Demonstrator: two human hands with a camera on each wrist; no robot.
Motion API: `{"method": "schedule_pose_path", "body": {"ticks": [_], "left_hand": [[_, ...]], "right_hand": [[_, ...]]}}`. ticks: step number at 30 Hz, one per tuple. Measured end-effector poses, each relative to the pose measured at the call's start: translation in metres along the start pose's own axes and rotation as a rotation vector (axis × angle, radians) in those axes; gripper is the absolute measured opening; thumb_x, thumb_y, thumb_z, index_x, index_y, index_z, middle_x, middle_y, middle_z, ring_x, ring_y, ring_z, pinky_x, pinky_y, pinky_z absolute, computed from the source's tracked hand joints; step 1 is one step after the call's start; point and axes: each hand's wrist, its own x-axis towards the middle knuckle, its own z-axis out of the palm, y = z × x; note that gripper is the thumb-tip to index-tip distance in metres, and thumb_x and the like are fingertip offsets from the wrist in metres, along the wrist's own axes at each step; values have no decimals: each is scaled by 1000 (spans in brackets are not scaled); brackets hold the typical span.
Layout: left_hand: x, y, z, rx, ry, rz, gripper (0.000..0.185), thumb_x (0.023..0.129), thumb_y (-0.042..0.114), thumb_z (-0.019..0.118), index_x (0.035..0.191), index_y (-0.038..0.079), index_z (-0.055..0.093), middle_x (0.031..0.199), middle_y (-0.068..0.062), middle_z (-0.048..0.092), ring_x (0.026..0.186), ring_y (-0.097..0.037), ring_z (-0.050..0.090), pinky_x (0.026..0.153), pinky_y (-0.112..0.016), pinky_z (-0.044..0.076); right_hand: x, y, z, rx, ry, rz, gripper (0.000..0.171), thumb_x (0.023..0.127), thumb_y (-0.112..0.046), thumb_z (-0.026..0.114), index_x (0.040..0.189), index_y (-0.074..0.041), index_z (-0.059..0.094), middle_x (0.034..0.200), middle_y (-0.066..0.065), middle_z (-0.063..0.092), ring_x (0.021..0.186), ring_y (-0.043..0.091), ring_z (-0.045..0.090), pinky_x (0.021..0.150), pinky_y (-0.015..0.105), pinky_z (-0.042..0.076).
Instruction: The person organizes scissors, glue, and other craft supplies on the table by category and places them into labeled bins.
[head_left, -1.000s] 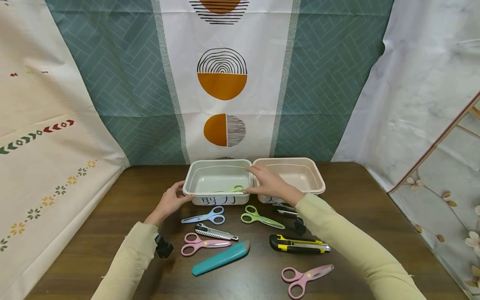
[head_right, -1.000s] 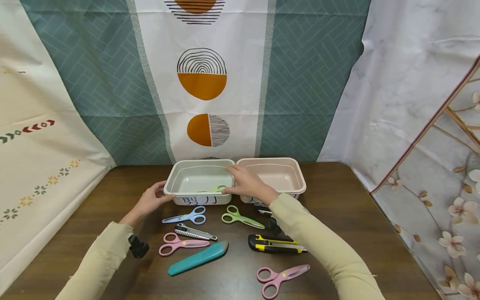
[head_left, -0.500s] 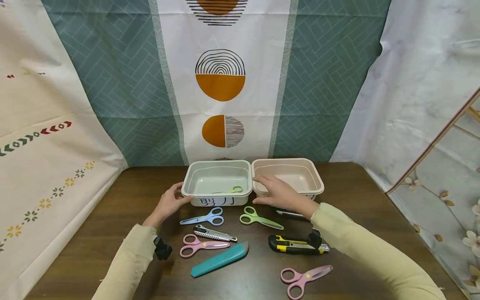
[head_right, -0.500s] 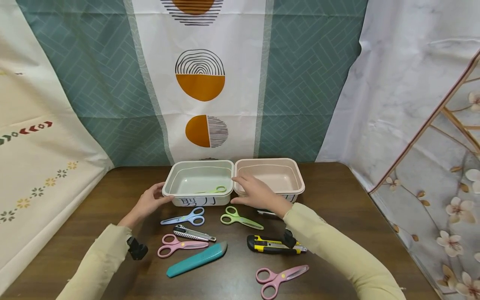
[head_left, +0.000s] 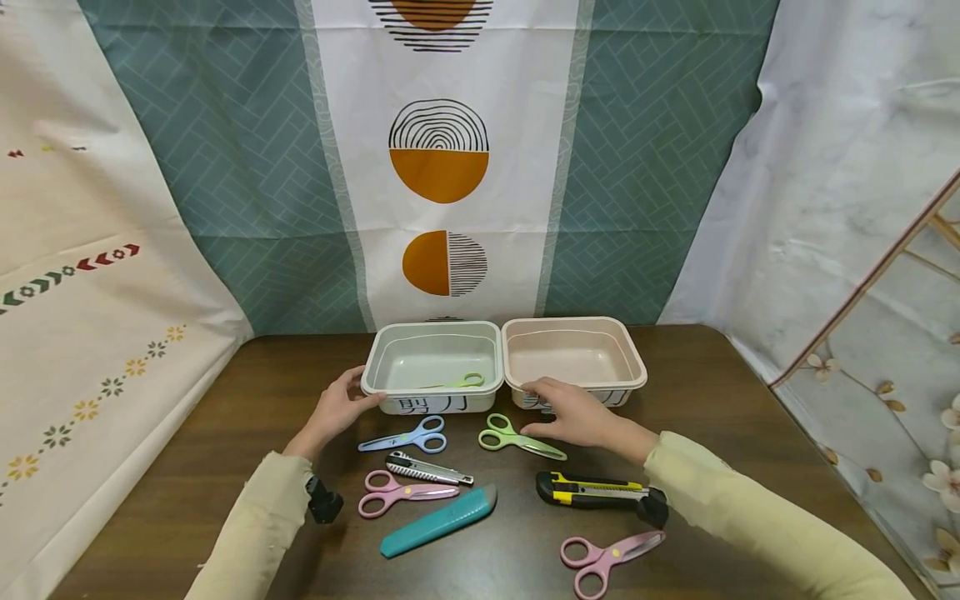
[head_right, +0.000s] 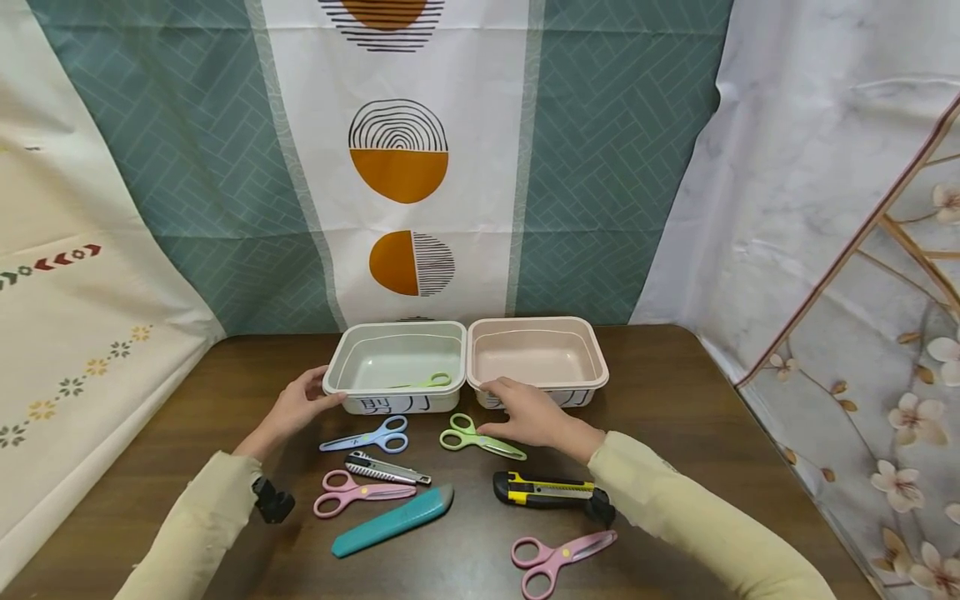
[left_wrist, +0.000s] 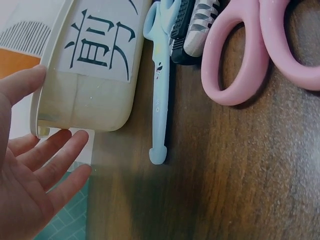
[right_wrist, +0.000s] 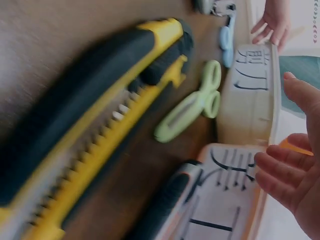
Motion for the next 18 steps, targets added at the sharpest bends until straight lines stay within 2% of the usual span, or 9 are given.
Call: {"method": "schedule_pose_path", "body": {"ticks": [8, 18], "left_hand": [[2, -1, 1, 15, 0, 0, 66, 81, 24, 68, 132, -5, 37, 114, -26, 56, 94, -32, 57, 74, -34, 45], [2, 0, 0, 9, -9, 2, 67, 82, 24, 68, 132, -7, 35, 116, -27, 55, 94, -32, 57, 75, -36, 46]], "right_hand": [[-15, 0, 15, 41, -37, 32, 61, 75, -43, 71, 117, -2, 55, 108, 11, 60, 91, 22, 59, 76, 35, 47], [-23, 3, 26, 73, -63, 83, 57, 74, -43, 71, 112, -3, 58, 105, 8, 60, 88, 18, 59, 75, 33, 48]]}}
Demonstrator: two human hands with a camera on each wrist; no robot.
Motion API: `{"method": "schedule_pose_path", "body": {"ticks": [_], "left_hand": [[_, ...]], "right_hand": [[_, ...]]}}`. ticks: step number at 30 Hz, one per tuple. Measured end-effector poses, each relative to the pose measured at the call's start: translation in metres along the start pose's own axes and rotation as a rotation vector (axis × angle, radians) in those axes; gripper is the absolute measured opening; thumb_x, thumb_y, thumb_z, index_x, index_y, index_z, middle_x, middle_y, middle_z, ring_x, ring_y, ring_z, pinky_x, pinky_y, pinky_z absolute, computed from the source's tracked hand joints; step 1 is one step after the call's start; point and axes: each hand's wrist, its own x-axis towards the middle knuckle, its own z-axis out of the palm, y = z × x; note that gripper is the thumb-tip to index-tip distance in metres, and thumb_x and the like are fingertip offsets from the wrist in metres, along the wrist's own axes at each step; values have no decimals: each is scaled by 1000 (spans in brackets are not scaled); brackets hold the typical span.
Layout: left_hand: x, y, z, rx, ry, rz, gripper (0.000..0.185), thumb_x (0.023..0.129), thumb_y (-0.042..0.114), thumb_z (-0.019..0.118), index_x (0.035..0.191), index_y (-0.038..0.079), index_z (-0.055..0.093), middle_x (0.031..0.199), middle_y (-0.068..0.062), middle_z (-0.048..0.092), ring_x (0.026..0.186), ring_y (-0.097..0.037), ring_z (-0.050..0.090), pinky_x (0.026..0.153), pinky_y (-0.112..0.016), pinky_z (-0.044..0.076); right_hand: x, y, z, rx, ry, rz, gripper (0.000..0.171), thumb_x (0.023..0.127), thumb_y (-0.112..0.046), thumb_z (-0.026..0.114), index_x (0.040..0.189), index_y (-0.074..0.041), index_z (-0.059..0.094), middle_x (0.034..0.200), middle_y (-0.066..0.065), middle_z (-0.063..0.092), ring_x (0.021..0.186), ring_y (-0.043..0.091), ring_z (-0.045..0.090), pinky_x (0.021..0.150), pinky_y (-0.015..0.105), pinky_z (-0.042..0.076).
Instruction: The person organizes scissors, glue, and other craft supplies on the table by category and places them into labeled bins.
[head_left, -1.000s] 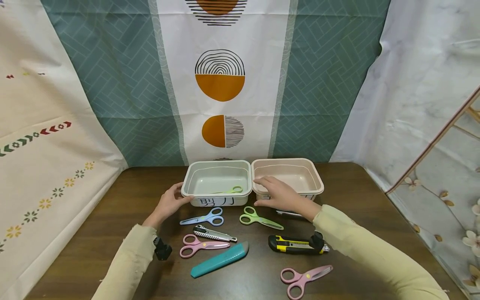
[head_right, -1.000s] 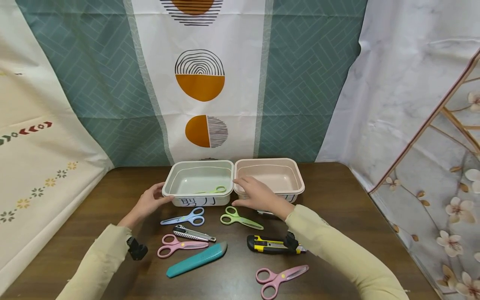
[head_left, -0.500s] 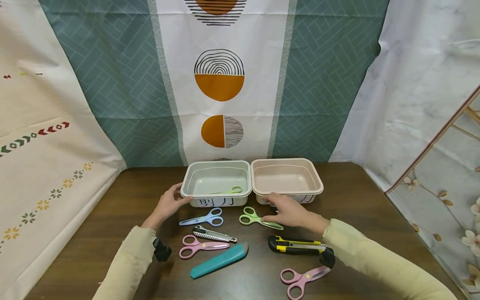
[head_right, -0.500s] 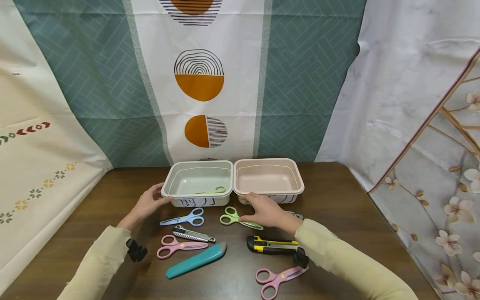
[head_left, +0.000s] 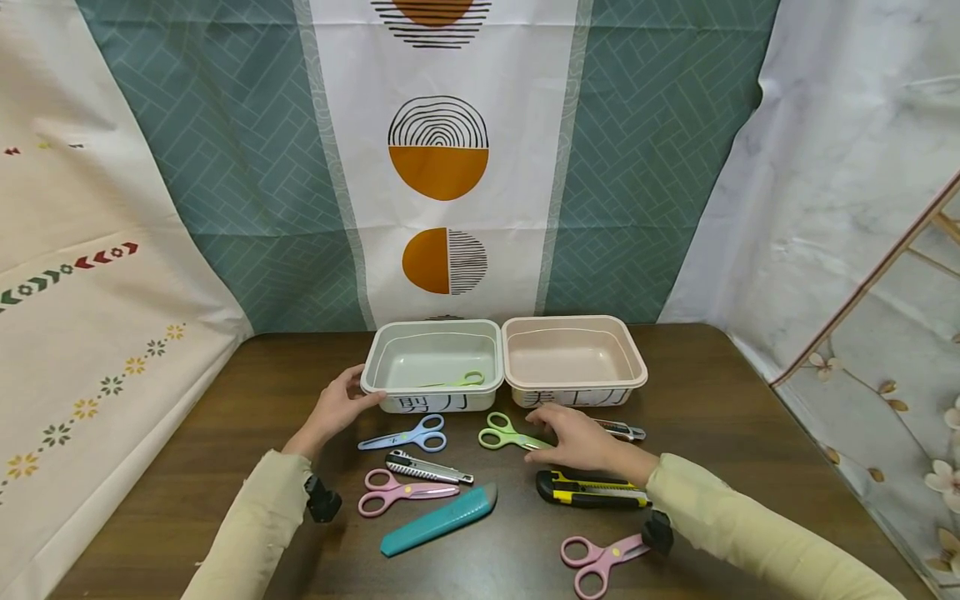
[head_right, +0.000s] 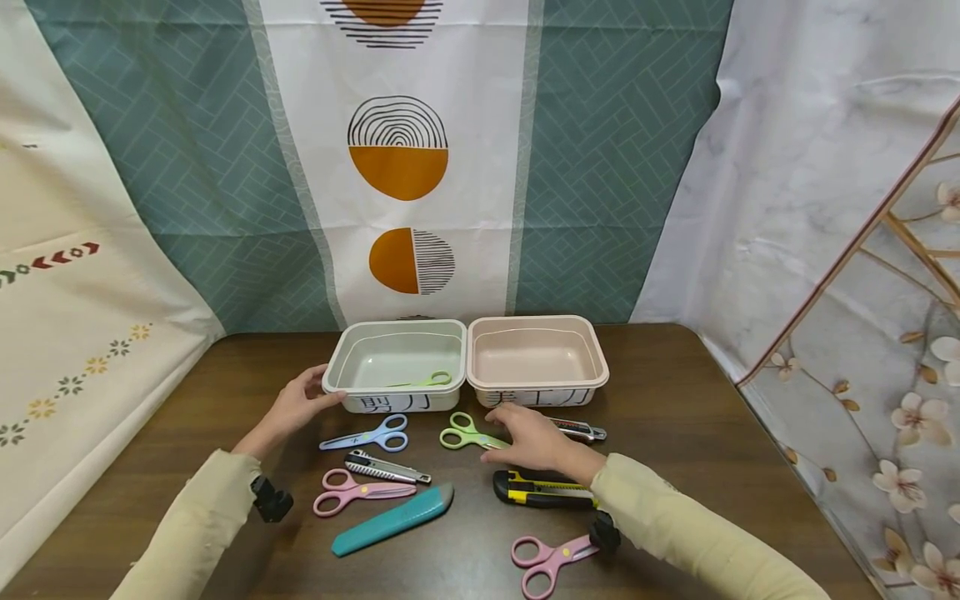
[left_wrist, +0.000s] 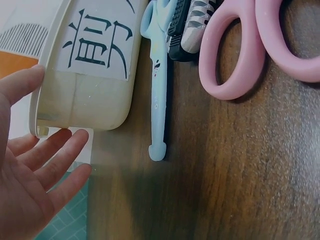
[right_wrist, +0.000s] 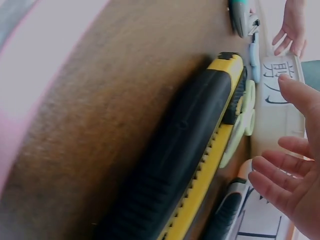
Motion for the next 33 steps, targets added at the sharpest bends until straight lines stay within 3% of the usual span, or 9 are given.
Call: {"method": "schedule_pose_path", "body": {"ticks": [8, 22, 33], "left_hand": [[-1, 1, 0, -11, 1, -8, 67, 82, 23, 67, 133, -6, 35, 117, -28, 54, 95, -32, 56, 75, -35, 45], [1, -1, 0, -8, 5, -20, 66, 82, 24, 68, 133, -5, 36, 117, -26, 54, 96, -32, 56, 76, -36, 45], [1, -3, 1, 12, 4, 5, 66, 82, 25, 67, 132, -6, 36, 117, -26, 55, 97, -33, 57, 77, -39, 45]], "right_hand": [[-4, 4, 7, -13, -21, 37, 54, 73, -42, 72, 109, -4, 60, 99, 4, 60, 83, 15, 57, 73, 31, 47], [-6, 10, 17, -79, -14, 18, 49, 73, -43, 71, 103, -5, 63, 92, 1, 59, 80, 11, 54, 72, 30, 45], [-1, 11, 18, -105, -23, -29, 33, 76, -23, 72, 99, 0, 65, 79, 1, 54, 70, 9, 47, 62, 26, 40]]}}
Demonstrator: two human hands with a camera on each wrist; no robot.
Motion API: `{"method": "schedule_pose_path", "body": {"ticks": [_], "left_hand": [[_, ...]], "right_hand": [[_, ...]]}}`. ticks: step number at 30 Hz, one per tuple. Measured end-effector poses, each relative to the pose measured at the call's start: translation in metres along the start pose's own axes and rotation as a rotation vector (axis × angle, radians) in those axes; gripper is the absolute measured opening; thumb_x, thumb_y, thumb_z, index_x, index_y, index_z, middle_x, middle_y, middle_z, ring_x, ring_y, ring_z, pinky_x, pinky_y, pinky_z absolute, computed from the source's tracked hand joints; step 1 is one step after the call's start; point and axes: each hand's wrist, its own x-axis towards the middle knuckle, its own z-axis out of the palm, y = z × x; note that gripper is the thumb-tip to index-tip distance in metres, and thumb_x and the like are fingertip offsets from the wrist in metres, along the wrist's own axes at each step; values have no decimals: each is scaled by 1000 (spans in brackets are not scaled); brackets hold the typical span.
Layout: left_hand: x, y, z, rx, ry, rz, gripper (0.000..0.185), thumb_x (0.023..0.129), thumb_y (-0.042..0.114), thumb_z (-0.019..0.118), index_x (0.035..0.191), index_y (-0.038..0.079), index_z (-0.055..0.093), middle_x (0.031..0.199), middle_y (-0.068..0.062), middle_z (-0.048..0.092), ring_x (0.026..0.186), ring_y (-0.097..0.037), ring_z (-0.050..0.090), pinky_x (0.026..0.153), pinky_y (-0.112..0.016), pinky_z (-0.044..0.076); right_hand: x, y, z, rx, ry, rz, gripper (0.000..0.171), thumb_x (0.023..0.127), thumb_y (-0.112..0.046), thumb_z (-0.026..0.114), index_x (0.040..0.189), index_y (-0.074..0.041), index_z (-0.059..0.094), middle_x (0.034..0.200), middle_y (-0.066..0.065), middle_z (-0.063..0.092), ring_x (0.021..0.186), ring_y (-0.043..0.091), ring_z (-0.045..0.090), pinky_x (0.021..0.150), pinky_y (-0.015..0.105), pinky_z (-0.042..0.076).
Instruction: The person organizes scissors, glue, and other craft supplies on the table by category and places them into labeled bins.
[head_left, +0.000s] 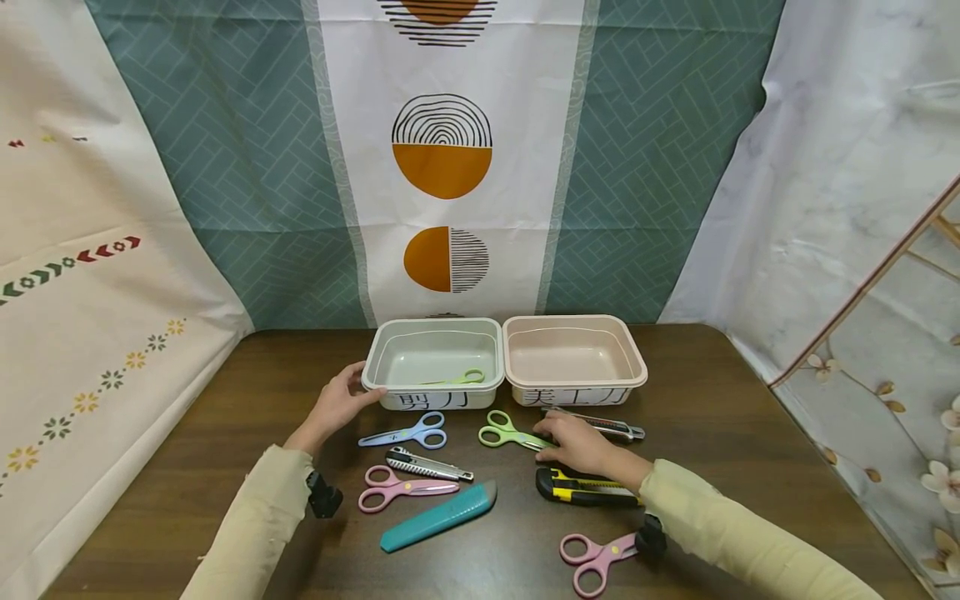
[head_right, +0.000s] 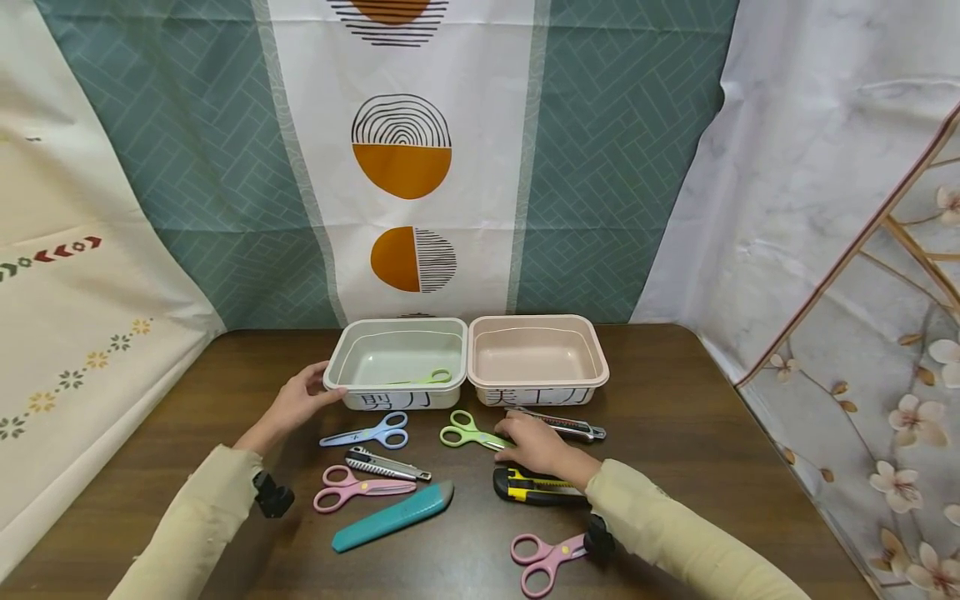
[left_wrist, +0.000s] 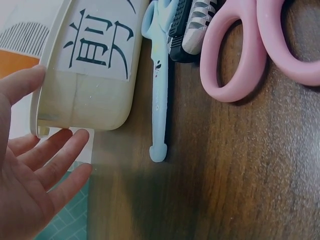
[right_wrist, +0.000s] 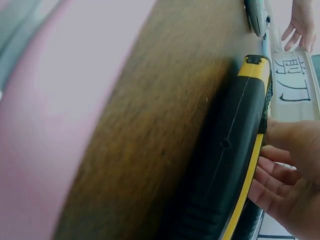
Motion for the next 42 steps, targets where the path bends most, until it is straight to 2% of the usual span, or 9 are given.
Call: {"method": "schedule_pose_path", "body": {"ticks": [7, 12, 17, 29, 35, 42], "left_hand": [[-1, 1, 0, 2, 4, 7, 65, 82, 24, 67, 132, -5, 37, 116, -27, 55, 96, -33, 57, 76, -39, 45], [-1, 0, 0, -3, 8, -3, 65, 82, 23, 68, 132, -4, 37, 117, -26, 55, 97, -34, 56, 79, -41, 45], [-1, 0, 1, -7, 11, 3, 64, 82, 22, 68, 131, -5, 37, 116, -26, 55, 96, -34, 57, 78, -41, 45], [-2, 1, 1, -17, 11, -5, 65, 83, 23, 67, 133, -5, 35, 118, -27, 54, 99, -34, 56, 80, -43, 45], [-2, 2, -1, -16, 8, -6, 66, 83, 24, 66, 133, -5, 35, 117, -27, 54, 99, -34, 55, 79, -41, 45], [-2, 1, -1, -18, 12, 1, 64, 83, 22, 67, 133, -5, 36, 117, -27, 54, 99, -35, 55, 79, -41, 45]], "right_hand": [[2, -2, 6, 0, 48, -22, 12, 76, -7, 70, 87, -4, 66, 72, -3, 50, 65, 7, 43, 59, 24, 37], [5, -6, 8, -2, 58, 10, 11, 72, -5, 72, 82, -4, 65, 67, -3, 46, 62, 7, 41, 57, 24, 36], [7, -9, 7, 54, 38, 50, 14, 70, -1, 72, 79, -4, 61, 67, -3, 47, 62, 9, 42, 58, 24, 36], [11, -7, 1, 103, -42, 0, 19, 71, 2, 70, 81, -5, 56, 65, -3, 50, 61, 7, 44, 58, 23, 38], [13, -4, -5, 188, -118, -21, 19, 70, 5, 69, 82, -3, 57, 67, 0, 53, 61, 6, 46, 59, 22, 39], [14, -3, -13, 240, -215, -44, 18, 72, 9, 64, 87, 0, 57, 70, 4, 54, 61, 5, 45, 59, 21, 40]]}}
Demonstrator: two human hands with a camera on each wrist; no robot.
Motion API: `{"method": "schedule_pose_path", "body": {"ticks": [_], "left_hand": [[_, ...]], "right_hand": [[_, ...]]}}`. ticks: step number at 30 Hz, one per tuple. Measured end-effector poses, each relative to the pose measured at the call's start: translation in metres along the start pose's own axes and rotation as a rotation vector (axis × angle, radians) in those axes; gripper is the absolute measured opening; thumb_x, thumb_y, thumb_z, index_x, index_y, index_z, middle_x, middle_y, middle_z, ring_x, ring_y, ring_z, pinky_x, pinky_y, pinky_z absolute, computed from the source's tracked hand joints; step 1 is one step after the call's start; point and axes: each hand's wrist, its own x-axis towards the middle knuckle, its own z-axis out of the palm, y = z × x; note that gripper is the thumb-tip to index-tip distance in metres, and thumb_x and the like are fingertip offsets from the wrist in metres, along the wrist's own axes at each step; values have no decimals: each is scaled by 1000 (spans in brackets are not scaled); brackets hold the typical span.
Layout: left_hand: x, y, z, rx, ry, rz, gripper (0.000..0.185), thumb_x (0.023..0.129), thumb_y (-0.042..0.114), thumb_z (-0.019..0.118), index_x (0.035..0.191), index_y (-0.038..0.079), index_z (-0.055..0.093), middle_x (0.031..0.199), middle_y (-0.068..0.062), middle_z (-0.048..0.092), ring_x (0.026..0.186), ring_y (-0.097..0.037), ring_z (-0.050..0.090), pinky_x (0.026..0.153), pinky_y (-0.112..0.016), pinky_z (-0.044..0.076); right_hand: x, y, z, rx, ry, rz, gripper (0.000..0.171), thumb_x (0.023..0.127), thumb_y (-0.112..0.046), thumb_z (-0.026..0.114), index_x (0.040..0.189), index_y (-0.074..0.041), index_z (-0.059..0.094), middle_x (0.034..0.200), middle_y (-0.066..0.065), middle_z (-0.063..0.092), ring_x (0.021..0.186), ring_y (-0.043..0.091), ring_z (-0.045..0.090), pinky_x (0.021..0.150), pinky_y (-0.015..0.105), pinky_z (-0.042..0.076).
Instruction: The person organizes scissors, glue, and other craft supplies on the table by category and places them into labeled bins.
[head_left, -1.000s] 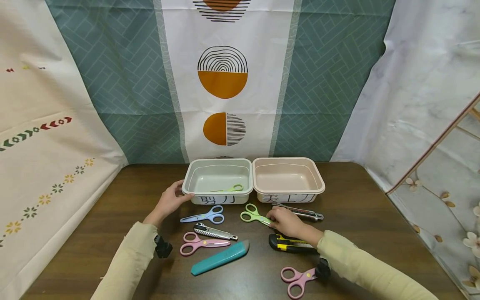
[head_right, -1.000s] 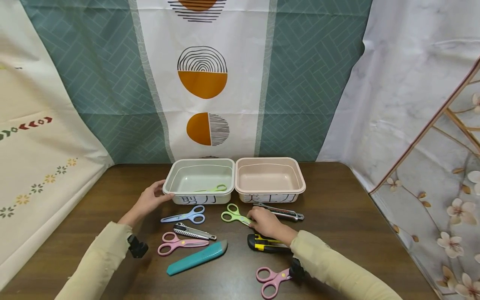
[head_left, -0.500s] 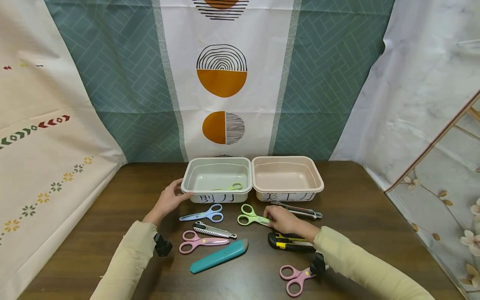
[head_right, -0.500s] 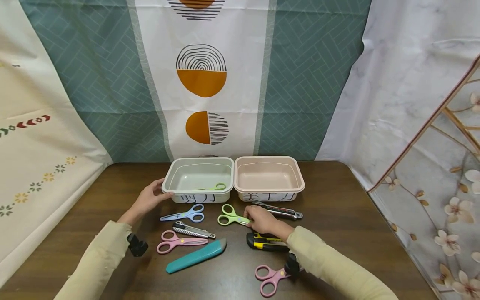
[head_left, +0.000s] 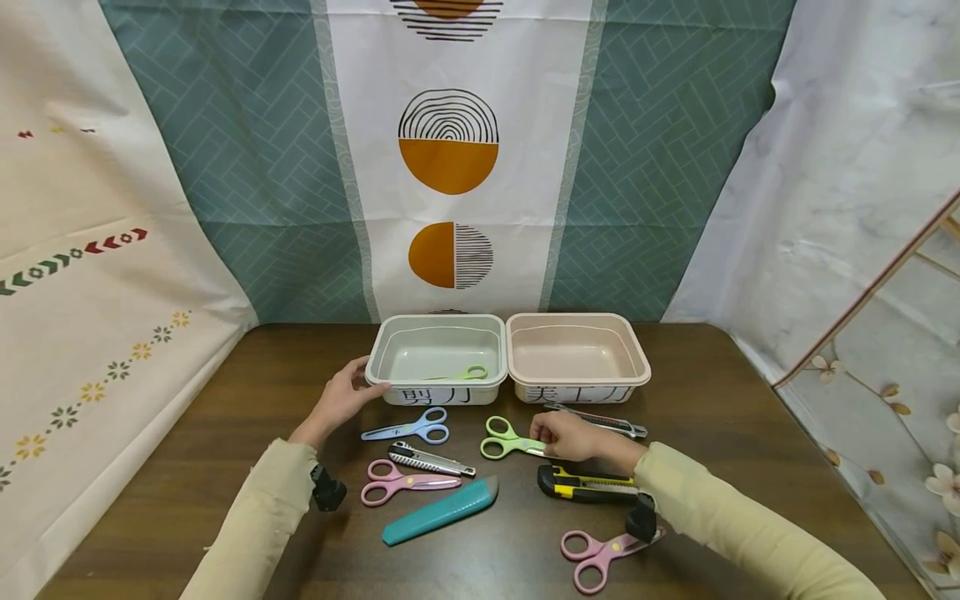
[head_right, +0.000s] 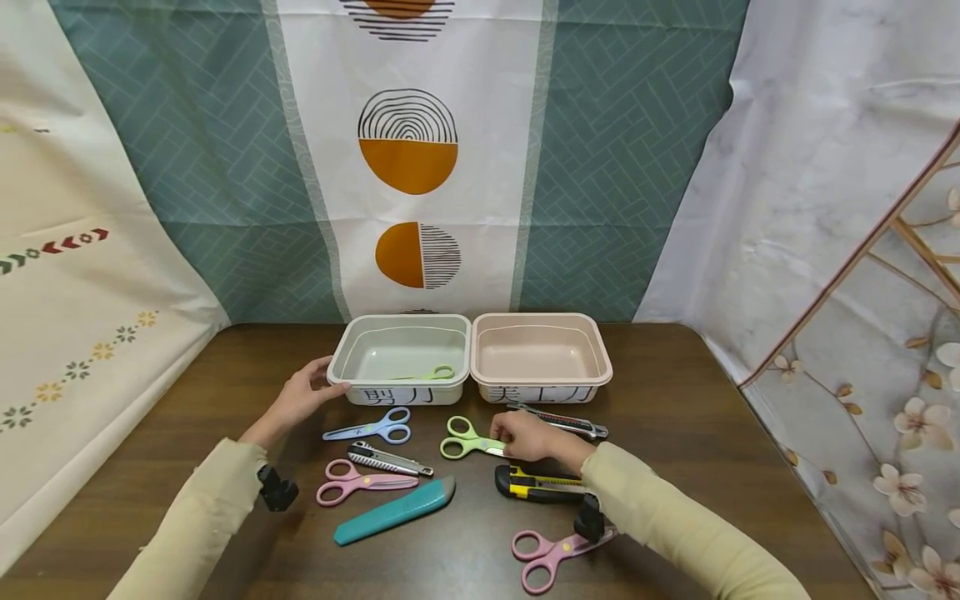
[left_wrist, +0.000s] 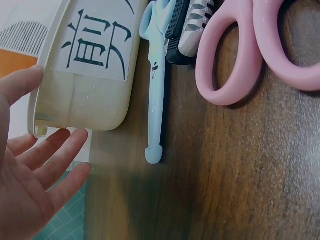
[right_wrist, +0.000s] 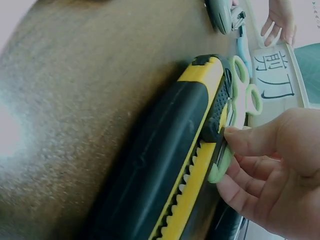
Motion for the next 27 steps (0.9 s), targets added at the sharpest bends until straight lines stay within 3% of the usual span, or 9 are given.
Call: {"method": "schedule_pose_path", "body": {"ticks": [7, 14, 27], "left_hand": [[0, -1, -1, 17, 1, -10, 65, 82, 23, 67, 133, -4, 36, 117, -26, 54, 101, -35, 55, 80, -43, 44], [2, 2, -2, 94, -9, 4, 66, 82, 26, 67, 132, -4, 37, 117, -25, 55, 104, -34, 53, 82, -46, 42], [1, -1, -3, 48, -15, 0, 67, 82, 25, 67, 132, -4, 35, 118, -26, 54, 103, -36, 54, 80, -45, 44]], "right_hand": [[2, -1, -5, -20, -13, -41, 19, 70, 10, 63, 84, -2, 55, 66, 3, 55, 59, 3, 45, 58, 20, 39], [4, -5, -12, -61, -15, -4, 19, 70, 6, 66, 81, -6, 55, 65, -2, 53, 59, 3, 44, 58, 21, 38], [7, -17, -41, -86, 34, -25, 21, 73, 8, 66, 85, -5, 54, 70, 4, 53, 62, 12, 45, 60, 24, 37]]}}
